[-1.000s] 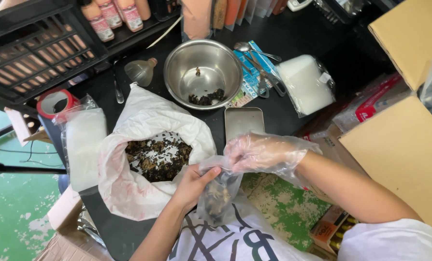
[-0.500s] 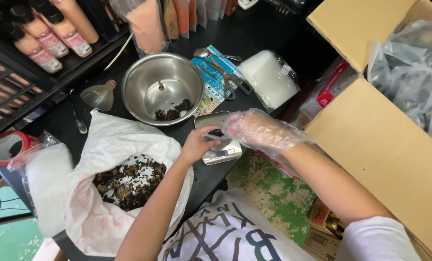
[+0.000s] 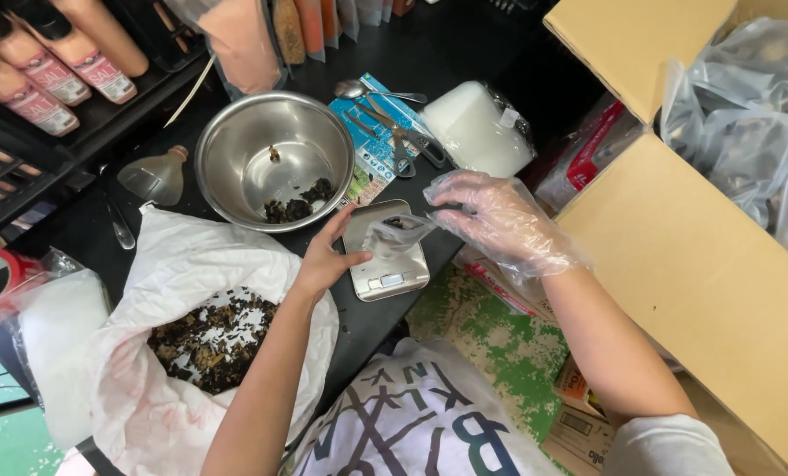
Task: Scooping dried food into small plastic bags, weighing them on a digital scale, and packing the bags into a cardboard box.
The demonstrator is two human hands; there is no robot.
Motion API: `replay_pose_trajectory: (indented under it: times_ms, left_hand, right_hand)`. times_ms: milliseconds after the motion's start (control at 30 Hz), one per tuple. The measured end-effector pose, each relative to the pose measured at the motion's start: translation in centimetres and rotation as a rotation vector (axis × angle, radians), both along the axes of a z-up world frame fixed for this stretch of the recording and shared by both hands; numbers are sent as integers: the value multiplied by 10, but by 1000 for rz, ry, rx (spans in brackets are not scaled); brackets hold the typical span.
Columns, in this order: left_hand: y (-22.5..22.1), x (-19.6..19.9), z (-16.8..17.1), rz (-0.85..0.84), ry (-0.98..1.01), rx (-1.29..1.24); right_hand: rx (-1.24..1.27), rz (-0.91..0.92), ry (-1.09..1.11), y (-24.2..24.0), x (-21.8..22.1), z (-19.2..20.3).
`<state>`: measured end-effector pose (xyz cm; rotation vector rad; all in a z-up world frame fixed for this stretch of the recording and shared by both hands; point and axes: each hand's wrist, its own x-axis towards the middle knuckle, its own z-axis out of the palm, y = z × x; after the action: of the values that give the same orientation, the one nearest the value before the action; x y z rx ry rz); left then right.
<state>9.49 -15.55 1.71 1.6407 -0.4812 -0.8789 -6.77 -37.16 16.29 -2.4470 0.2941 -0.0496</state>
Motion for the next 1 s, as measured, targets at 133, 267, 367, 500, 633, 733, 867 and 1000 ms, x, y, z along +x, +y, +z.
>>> replay_pose_trajectory:
  times_ms: [133,267,367,500,633,733,867,1000]
  left_hand:
    - [0,0,-14,8,6,-13]
    - [-2,0,-17,17,-4,-25]
    - [0,0,-19,16,-9,-20]
    - [3,0,-20,5,-14,-18]
    - [8,1,-18,17,-15,-9]
    - [12,2,-15,23,-22,-13]
    - [25,6,-28,14,-32,-67]
    - [87,7,12,-27,-9,-1]
  right_hand:
    - [-2,92,-54,-3,1,-12]
    - [-98,139,-58,2,4,-11]
    - [-99,143,-58,5,6,-14]
    - [-100,163,-84,12,11,-28]
    - [-88,149,-116,13,12,-38]
    - [-135,155,-147,12,13,-38]
    - [-167,112,-332,27,19,-32]
    - [-88,188,-424,77,35,-28]
